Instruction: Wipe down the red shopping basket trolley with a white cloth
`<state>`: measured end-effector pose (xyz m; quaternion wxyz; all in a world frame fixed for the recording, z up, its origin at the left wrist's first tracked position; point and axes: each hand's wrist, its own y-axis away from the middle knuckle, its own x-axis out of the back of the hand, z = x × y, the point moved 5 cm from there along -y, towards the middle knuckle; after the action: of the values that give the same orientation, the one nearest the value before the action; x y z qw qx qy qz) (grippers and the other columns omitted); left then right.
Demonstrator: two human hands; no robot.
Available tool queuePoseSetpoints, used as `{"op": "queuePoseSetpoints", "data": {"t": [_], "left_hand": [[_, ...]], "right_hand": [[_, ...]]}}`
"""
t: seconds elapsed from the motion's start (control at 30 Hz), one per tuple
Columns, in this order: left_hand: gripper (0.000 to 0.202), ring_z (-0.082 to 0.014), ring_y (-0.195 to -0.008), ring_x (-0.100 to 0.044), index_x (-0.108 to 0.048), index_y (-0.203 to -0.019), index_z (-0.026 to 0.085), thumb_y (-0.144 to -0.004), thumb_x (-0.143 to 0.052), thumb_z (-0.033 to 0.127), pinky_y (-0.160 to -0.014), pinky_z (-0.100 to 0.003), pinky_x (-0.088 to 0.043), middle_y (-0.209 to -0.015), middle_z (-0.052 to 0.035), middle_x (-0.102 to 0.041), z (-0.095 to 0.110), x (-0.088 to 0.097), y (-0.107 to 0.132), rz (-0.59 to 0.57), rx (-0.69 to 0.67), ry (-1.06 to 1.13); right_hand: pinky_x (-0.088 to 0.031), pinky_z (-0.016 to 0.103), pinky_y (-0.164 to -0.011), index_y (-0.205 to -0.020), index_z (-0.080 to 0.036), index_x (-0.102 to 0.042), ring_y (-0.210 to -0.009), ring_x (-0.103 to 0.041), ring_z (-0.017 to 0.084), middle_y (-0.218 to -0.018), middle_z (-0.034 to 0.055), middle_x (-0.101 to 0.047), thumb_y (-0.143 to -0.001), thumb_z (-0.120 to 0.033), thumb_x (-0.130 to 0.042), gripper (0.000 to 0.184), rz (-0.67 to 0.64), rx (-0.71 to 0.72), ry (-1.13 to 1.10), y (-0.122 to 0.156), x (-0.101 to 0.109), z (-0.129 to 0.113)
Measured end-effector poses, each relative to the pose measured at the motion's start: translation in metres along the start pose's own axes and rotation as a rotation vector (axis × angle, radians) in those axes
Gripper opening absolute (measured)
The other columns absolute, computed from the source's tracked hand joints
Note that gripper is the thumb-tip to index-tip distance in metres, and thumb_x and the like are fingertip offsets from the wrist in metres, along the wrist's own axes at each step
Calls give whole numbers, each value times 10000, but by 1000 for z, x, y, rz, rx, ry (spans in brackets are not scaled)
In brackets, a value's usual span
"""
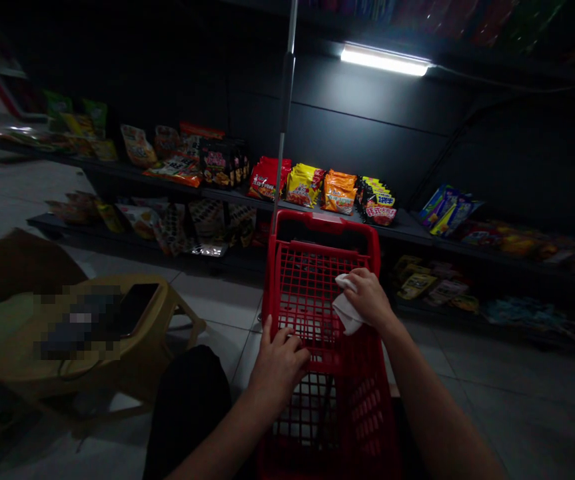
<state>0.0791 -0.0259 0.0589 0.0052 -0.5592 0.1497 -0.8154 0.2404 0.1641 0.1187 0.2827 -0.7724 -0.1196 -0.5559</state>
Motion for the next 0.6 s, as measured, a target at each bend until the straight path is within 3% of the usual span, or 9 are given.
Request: {"op": "queuePoseSetpoints", "data": {"t": [0.17, 0.3, 0.4, 0.6], "left_hand": [[95, -259, -1147, -576, -733, -894, 298, -805, -765, 304, -1198, -660, -62, -986, 17, -720, 2, 0, -2, 42, -7, -9], [124, -258, -1145, -579, -732, -903, 310, -790, -781, 297, -1198, -660, -67, -991, 25, -723, 3, 1, -2, 60, -9, 6], [120, -261, -1142, -583, -729, -891, 307, -785, -786, 300, -1193, -667, -74, -980, 29, -723, 4, 0, -1, 51, -13, 8], [118, -265, -1152, -581, -731, -893, 300, -788, -782, 283, -1193, -666, -77, -978, 20, -722, 4, 0, -1, 58, -10, -14]], "right_hand": [[-429, 327, -923, -1151, -263, -710, -1065, -544, 234, -1230, 78, -608, -847, -209, -619, 321, -107, 42, 119, 11, -6, -14], [-445, 292, -927, -1030, -222, -733, -1027, -576, 195, -1131, 69, -623, -899, -235, -559, 218, -30, -28, -24, 6, 5, -4], [-442, 305, -933, -1037, -239, -736, -1037, -569, 206, -1151, 71, -615, -899, -251, -565, 221, 28, -61, 47, 8, 16, 6], [-431, 314, -908, -1184, -258, -687, -1061, -554, 228, -1238, 86, -608, -866, -205, -599, 334, -118, 37, 209, 21, 4, -3]]}}
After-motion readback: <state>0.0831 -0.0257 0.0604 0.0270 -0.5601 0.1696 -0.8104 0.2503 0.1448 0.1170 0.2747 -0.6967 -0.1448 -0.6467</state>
